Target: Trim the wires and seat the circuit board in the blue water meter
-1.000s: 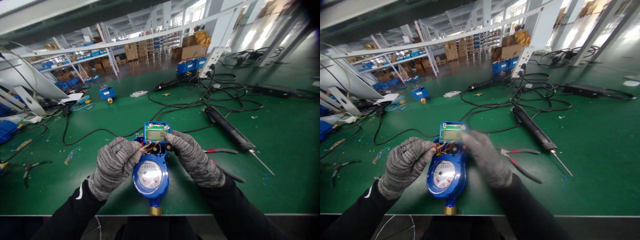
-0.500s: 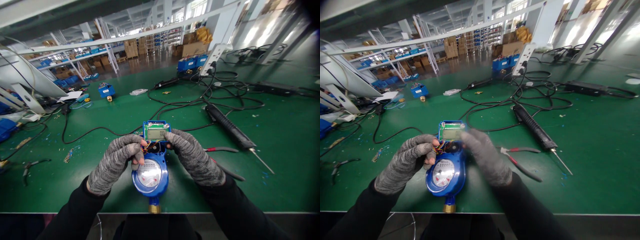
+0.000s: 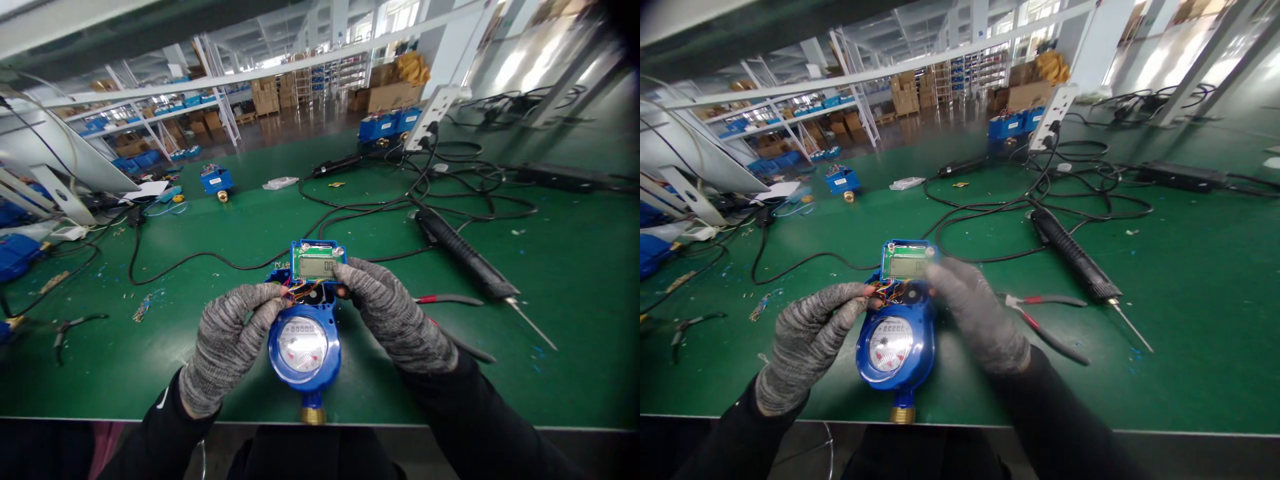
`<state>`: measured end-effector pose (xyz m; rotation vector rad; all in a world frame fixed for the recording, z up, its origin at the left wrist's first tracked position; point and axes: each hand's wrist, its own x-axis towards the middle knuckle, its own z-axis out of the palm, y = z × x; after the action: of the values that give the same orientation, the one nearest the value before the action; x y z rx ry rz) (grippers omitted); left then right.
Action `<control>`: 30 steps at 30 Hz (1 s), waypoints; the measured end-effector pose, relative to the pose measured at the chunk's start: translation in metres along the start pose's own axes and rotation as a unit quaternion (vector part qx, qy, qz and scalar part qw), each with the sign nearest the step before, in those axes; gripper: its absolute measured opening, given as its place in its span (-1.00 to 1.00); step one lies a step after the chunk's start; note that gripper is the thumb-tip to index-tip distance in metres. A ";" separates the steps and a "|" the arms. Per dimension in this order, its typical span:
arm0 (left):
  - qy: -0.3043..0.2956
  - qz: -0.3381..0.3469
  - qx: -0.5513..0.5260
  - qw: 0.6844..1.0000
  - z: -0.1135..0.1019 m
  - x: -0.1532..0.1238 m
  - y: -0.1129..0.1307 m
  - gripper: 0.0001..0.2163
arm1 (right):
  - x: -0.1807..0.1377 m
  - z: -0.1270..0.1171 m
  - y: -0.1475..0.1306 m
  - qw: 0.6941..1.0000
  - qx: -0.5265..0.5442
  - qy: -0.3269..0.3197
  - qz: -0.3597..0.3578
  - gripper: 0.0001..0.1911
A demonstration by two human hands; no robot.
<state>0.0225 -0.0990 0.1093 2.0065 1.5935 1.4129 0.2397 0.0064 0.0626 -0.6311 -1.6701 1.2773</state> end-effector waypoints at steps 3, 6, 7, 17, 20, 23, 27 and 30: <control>0.051 0.131 0.188 0.972 0.003 0.000 -0.002 -0.90 | 0.001 0.001 -0.003 1.000 -0.004 -0.013 -0.016 -0.66; 0.065 0.172 0.263 0.947 0.006 -0.001 0.001 -0.94 | -0.001 -0.001 -0.001 1.000 -0.002 0.010 -0.006 -0.67; 0.062 0.177 0.273 0.944 0.008 -0.001 0.002 -0.95 | -0.002 -0.001 0.000 1.000 -0.001 0.013 -0.003 -0.67; -0.026 0.069 0.242 0.967 0.022 0.013 0.002 -0.94 | -0.008 -0.004 0.011 0.998 0.011 0.052 0.045 -0.69; -0.059 0.034 0.229 0.971 0.024 0.020 -0.001 -0.91 | -0.006 -0.004 0.009 0.997 0.019 0.056 0.054 -0.69; -0.088 0.013 0.209 0.974 0.023 0.022 -0.005 -0.88 | -0.003 0.000 -0.001 0.999 0.021 0.031 0.037 -0.67; -0.105 0.052 0.164 0.979 0.017 0.020 -0.011 -0.84 | 0.000 0.005 -0.014 0.999 0.029 0.017 0.019 -0.70; -0.119 0.093 0.133 0.979 0.011 0.016 -0.012 -0.79 | 0.002 0.006 -0.015 0.997 0.051 0.013 0.062 -0.68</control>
<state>0.0225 -0.0765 0.1041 2.4290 1.5930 1.0058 0.2352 0.0004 0.0773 -0.6953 -1.5537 1.4260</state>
